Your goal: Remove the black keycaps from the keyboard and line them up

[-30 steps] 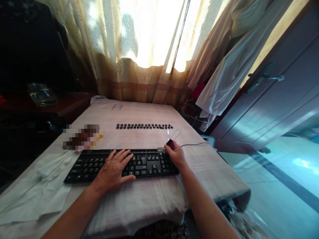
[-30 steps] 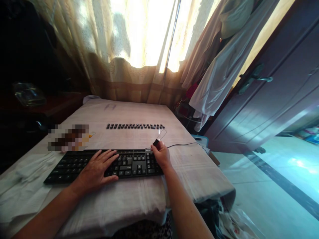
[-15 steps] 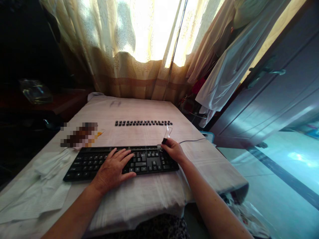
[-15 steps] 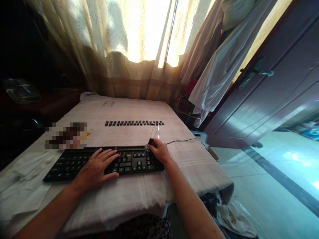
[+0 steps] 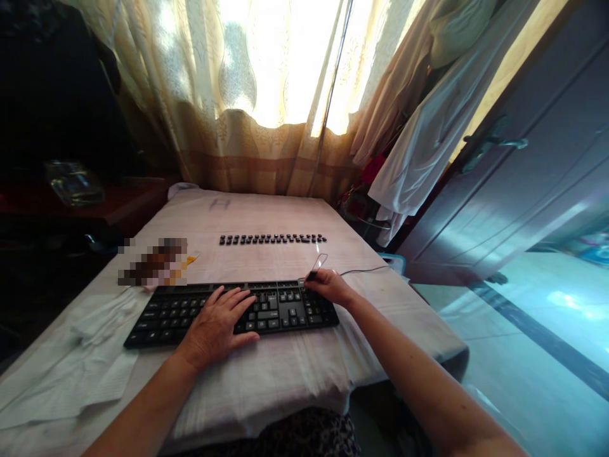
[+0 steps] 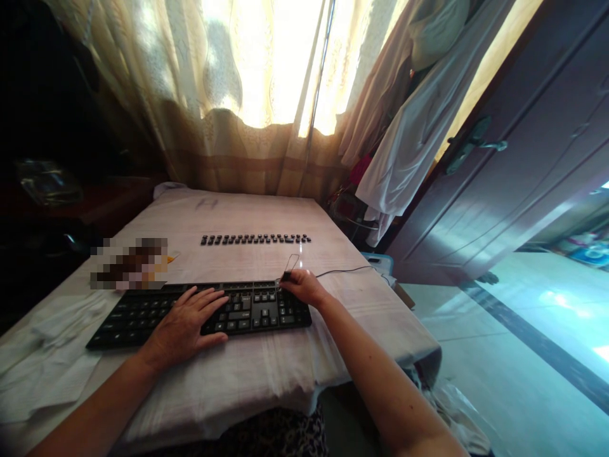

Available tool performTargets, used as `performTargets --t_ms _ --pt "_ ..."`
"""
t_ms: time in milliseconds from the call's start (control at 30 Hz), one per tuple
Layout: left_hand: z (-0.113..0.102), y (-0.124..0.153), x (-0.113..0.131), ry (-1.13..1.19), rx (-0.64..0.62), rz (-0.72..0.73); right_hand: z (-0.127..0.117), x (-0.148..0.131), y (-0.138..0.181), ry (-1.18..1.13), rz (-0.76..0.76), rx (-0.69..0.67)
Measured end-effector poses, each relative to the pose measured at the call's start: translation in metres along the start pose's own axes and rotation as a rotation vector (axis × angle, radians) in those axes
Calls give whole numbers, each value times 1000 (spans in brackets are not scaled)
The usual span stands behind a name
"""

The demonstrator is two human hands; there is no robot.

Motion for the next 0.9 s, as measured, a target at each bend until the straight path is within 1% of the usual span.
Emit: performTargets --t_ms 133,267,367,500,600,800,900 --pt "0 0 1 5 -10 -3 -2 11 2 -41 15 32" --pt "-1 0 0 21 -10 -10 1 19 2 -69 24 29" --pt "-1 0 0 32 -4 -11 0 15 1 -47 9 35" --pt "-1 -1 0 26 -15 -10 -4 1 2 36 -42 45" --pt "0 -1 0 21 -22 -9 -5 -6 1 71 -66 25" --pt "0 -1 0 1 -17 -8 2 7 0 49 -37 -15" --pt "1 0 -1 -1 -25 -11 3 7 1 70 -43 -25"
Point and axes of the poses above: each hand's wrist, its own y-axis away from the middle knuckle, its own z-axis out of the palm, x = y × z, the point moved 10 cm from there along -y, towards the middle knuckle, and after that the axes turned 3 degrees about -x, right-handed, at the moved point
